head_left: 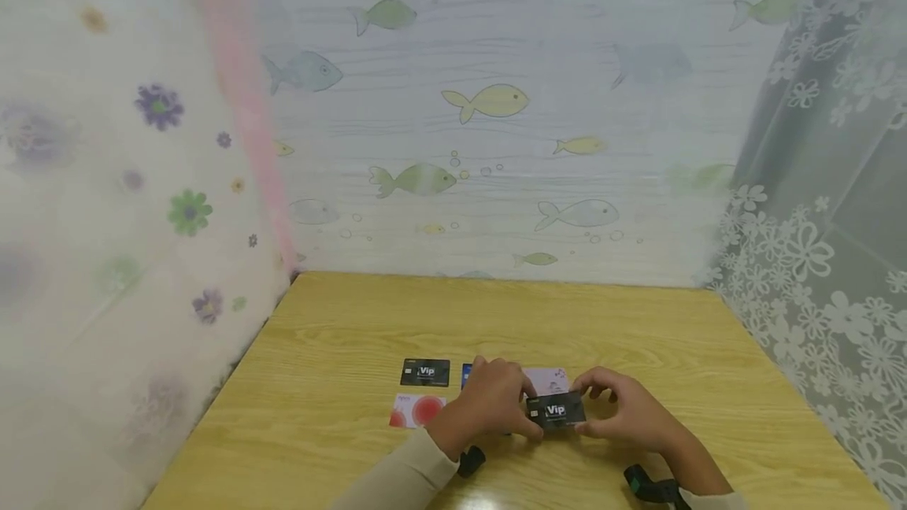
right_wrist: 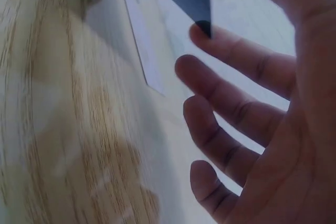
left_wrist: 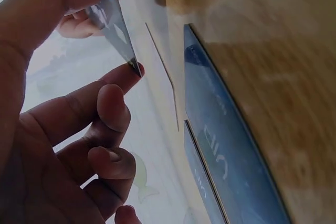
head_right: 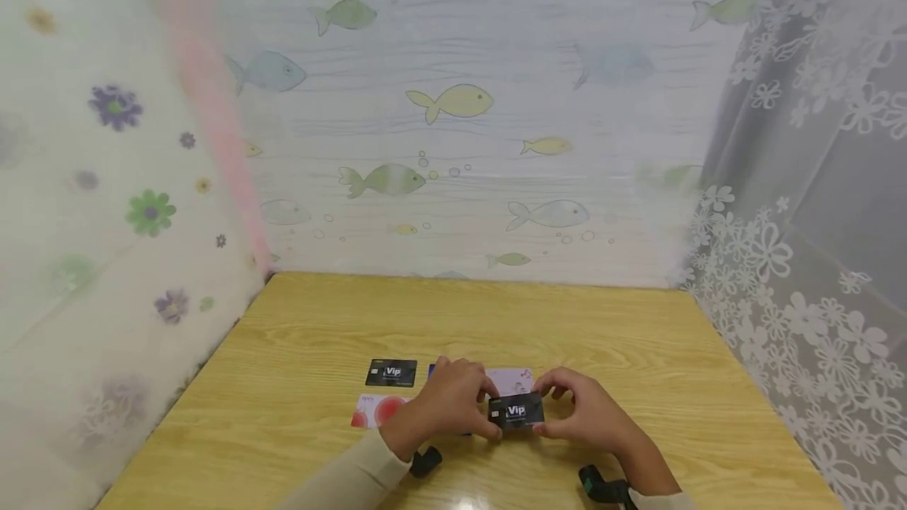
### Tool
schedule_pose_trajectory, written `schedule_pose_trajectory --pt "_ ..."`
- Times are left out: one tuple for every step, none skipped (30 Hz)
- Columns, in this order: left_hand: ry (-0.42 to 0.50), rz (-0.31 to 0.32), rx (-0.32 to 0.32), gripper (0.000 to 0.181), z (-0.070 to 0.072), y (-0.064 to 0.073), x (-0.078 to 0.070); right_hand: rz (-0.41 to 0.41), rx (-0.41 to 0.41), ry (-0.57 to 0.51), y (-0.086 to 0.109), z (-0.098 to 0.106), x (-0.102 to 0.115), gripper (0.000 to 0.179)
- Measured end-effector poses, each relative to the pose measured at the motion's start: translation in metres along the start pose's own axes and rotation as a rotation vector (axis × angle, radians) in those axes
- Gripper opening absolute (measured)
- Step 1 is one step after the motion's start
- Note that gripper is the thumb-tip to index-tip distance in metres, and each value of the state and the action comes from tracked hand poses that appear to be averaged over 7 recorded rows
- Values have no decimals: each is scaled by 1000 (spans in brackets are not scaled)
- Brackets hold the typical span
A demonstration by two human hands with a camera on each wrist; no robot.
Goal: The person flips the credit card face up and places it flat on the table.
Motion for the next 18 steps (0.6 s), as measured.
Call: schedule_pose_trajectory --pt "-3 3 1 44 0 0 1 -3 2 10 0 0 0 43" --pt "-2 7 1 44 -1 0 2 -7 6 20 -1 -1 0 43" --pt "-1 11 2 45 -1 0 3 -7 8 33 -2 -1 0 42" --pt "-3 15 1 45 0 0 3 -9 10 44 -2 -1 -1 42" --pt "-4 17 0 45 0 0 4 -10 14 52 -2 -1 -1 42" --pt "-5 21 -1 46 1 1 4 -7 15 59 -2 -1 -1 42" --pt "-10 25 -4 46 1 1 4 -5 17 62 -3 -2 -1 42" --pt "-14 29 -3 47 1 2 4 -3 20 68 -3 -2 -1 43" --pt "-20 34 -2 47 1 2 5 -3 21 72 -4 -2 -1 43" --pt "-26 38 2 47 1 2 5 -4 24 79 -4 -3 -1 43" --pt "-34 40 9 46 -1 2 6 -9 30 82 -4 -3 -2 43" --pt "-44 42 16 46 -2 2 6 -14 35 90 -5 -4 -2 43" --pt "-53 43 22 45 -3 2 6 -21 42 96 -4 -5 -2 43" --pt "-60 43 27 45 -4 2 6 -27 49 106 -4 -5 -2 43" --pt "-68 44 30 44 -5 1 6 -35 54 114 -4 -5 -3 43" --pt "-72 44 32 44 -6 1 6 -40 59 122 -4 -6 -2 43" --pt "-78 43 33 44 -6 1 6 -46 63 127 -5 -6 -2 43" --pt "-80 43 33 44 -6 2 6 -52 65 136 -5 -6 -1 43"
Point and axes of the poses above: each hand's wrist, its own y-axis away from the middle knuckle, its own z-axis out of the back of the hand, x = y × z, the point moved 5 cm from there along -y, towards the middle knuckle, and after that the axes turned 11 degrees about x, right-handed, at the moved point
